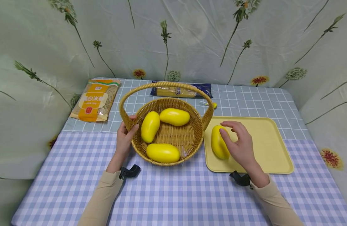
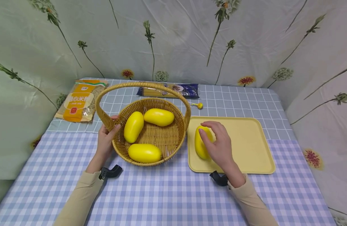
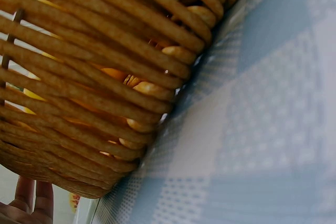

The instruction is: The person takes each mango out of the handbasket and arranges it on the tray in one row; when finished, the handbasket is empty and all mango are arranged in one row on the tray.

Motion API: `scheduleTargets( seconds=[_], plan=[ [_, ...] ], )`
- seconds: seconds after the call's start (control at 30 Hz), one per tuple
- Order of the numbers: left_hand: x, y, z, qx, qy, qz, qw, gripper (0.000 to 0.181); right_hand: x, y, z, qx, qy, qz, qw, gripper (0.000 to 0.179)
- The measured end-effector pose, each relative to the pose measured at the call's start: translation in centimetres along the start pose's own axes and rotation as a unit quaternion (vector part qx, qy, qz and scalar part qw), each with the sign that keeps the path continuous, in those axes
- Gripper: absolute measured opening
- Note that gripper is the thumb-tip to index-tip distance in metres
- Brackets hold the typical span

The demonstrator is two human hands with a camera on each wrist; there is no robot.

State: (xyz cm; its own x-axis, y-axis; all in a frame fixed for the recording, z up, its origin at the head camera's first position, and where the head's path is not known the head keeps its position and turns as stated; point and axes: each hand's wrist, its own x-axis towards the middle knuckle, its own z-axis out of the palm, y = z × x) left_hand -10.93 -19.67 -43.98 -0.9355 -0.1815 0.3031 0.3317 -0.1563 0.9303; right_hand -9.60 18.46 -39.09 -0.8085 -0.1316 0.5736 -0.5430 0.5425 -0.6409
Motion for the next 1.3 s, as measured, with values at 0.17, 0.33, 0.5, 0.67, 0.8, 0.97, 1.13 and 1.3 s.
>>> scheduleTargets(
  seconds=[0.17, 0.33, 0.5, 0.67, 0.8, 0.97, 1.13, 1.3],
  plan=[
    [-0.1, 0.1, 0.1, 0.006, 0.005, -0.006, 1.0, 0.029, 0.2, -1.3, 0.5, 0.036, -0.004, -0.025, 0.999, 0.025],
    [0.0, 0.0, 0.2, 0.004, 0.008, -0.006, 0.9999, 0.029, 0.9, -2.7, 1.3, 0.064, -0.023, -0.075, 0.9948, 0.02],
    [0.0, 0.0, 0.2, 0.001, 0.004, -0.003, 1.0, 0.028, 1.9, -4.1, 2.6, 0.084, -0.045, -0.129, 0.987, 0.022],
    [0.0, 0.1, 0.2, 0.002, 0.0, -0.001, 1.0, 0.031, 3.3, -5.6, 3.7, 0.093, -0.061, -0.171, 0.979, 0.026],
    [0.0, 0.0, 0.1, 0.001, 0.0, -0.001, 1.0, 0.031, 4.4, -6.8, 4.3, 0.097, -0.102, -0.179, 0.9739, 0.021],
    [0.0, -0.1, 0.0, -0.002, 0.003, 0.0, 1.0, 0.029, 6.0, -8.1, 5.4, 0.093, -0.145, -0.192, 0.9661, 0.016],
    [0.0, -0.1, 0.0, 0.0, 0.0, 0.007, 1.0, 0.028, 7.3, -9.1, 6.8, 0.068, -0.19, -0.187, 0.9615, 0.013],
    [-0.1, -0.1, 0.1, -0.001, 0.002, 0.004, 1.0, 0.029, 8.1, -10.0, 7.8, -0.016, -0.291, -0.152, 0.9445, 0.025]
  ],
)
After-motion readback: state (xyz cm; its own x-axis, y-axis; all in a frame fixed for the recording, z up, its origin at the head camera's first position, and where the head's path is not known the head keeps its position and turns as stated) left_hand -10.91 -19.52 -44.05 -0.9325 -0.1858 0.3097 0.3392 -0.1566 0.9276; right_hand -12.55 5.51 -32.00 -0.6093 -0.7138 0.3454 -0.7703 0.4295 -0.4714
